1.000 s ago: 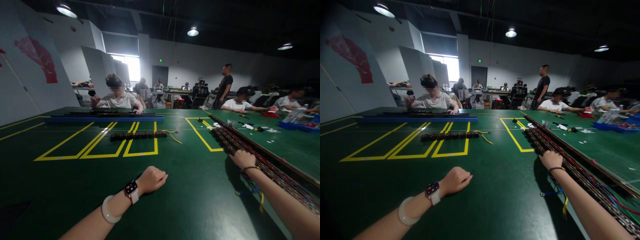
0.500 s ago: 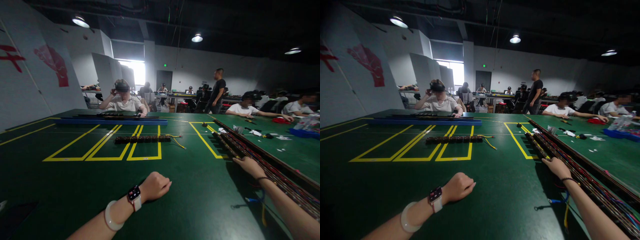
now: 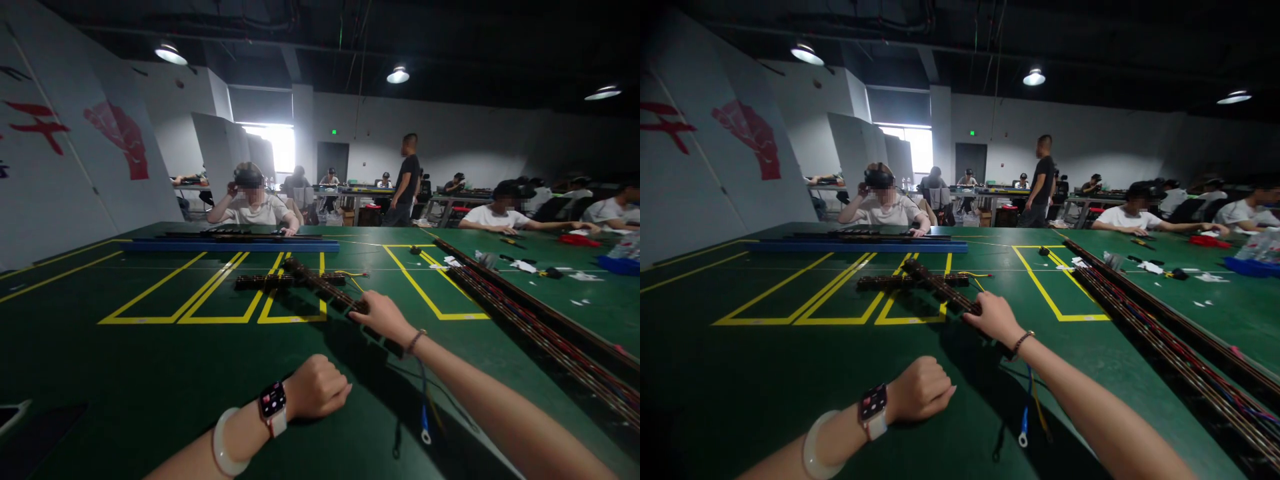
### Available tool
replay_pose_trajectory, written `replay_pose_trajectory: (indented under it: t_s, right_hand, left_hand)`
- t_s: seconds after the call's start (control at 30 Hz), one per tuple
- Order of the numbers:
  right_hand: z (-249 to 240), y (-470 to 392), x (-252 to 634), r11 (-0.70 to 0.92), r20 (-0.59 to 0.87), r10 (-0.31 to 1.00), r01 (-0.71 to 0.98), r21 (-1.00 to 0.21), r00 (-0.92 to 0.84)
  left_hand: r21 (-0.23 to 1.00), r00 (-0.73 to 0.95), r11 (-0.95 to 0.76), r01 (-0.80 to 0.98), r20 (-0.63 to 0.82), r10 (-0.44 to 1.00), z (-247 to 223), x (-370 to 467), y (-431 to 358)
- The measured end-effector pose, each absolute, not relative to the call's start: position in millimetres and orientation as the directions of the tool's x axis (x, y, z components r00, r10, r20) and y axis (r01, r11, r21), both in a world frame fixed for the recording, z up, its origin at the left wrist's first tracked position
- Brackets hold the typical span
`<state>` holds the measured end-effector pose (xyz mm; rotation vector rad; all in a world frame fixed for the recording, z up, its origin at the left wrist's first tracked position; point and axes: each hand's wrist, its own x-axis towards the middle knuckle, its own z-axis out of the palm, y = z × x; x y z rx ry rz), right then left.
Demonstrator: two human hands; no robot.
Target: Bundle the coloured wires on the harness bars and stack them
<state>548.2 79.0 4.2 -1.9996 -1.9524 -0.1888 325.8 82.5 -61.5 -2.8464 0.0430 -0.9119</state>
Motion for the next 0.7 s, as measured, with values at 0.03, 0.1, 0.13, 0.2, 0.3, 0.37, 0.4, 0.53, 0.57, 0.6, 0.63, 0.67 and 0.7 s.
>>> replay_pose_trajectory:
  t_s: [0.03, 0.1, 0.13, 0.2, 0.3, 0.37, 0.4, 0.53, 0.57, 0.6, 0.63, 0.67, 0.7]
  right_hand:
    - [4, 88, 529, 0.071, 0.309, 0.951, 0.99, -0.124, -0.029]
    - [2, 106, 494, 0.201, 0.312, 0.935, 0.977, -0.078, -0.167]
    - [0, 114, 479, 0.261, 0.316, 0.921, 0.964, -0.057, -0.23]
    - [-6, 128, 451, 0.36, 0.303, 0.892, 0.932, -0.031, -0.335]
    - [-18, 145, 417, 0.441, 0.254, 0.871, 0.897, -0.023, -0.421]
    - [-26, 153, 400, 0.464, 0.241, 0.864, 0.885, -0.045, -0.441]
    - [-30, 156, 394, 0.47, 0.237, 0.864, 0.881, -0.059, -0.445]
    - [-32, 161, 390, 0.52, 0.187, 0.848, 0.846, -0.117, -0.496]
    - [-30, 161, 395, 0.536, 0.177, 0.841, 0.833, -0.141, -0.511]
    - [-27, 159, 403, 0.543, 0.174, 0.838, 0.822, -0.17, -0.517]
    - [-24, 156, 413, 0.54, 0.178, 0.841, 0.817, -0.204, -0.511]
    - [-22, 152, 425, 0.524, 0.188, 0.851, 0.817, -0.24, -0.49]
    - [-20, 146, 437, 0.499, 0.198, 0.866, 0.821, -0.277, -0.459]
  left_hand:
    - [-0.189, 0.796, -0.982, -0.006, 0.593, -0.119, -62, 326, 81]
    - [-0.242, 0.765, -0.969, -0.055, 0.613, -0.197, -63, 326, 79]
    - [-0.26, 0.754, -0.963, -0.075, 0.617, -0.225, -64, 326, 78]
    - [-0.292, 0.738, -0.951, -0.099, 0.62, -0.267, -67, 327, 77]
    - [-0.32, 0.706, -0.94, -0.117, 0.639, -0.305, -70, 329, 77]
    - [-0.313, 0.682, -0.941, -0.13, 0.66, -0.314, -71, 330, 78]
    - [-0.304, 0.68, -0.943, -0.135, 0.663, -0.311, -71, 330, 78]
    - [-0.275, 0.717, -0.952, -0.134, 0.637, -0.285, -68, 329, 78]
    - [-0.266, 0.721, -0.956, -0.127, 0.637, -0.273, -68, 329, 78]
    - [-0.255, 0.724, -0.96, -0.116, 0.64, -0.258, -67, 329, 79]
    - [-0.241, 0.728, -0.965, -0.1, 0.644, -0.236, -67, 329, 79]
    - [-0.223, 0.736, -0.972, -0.077, 0.645, -0.207, -67, 329, 80]
    - [-0.202, 0.747, -0.978, -0.05, 0.642, -0.171, -67, 329, 81]
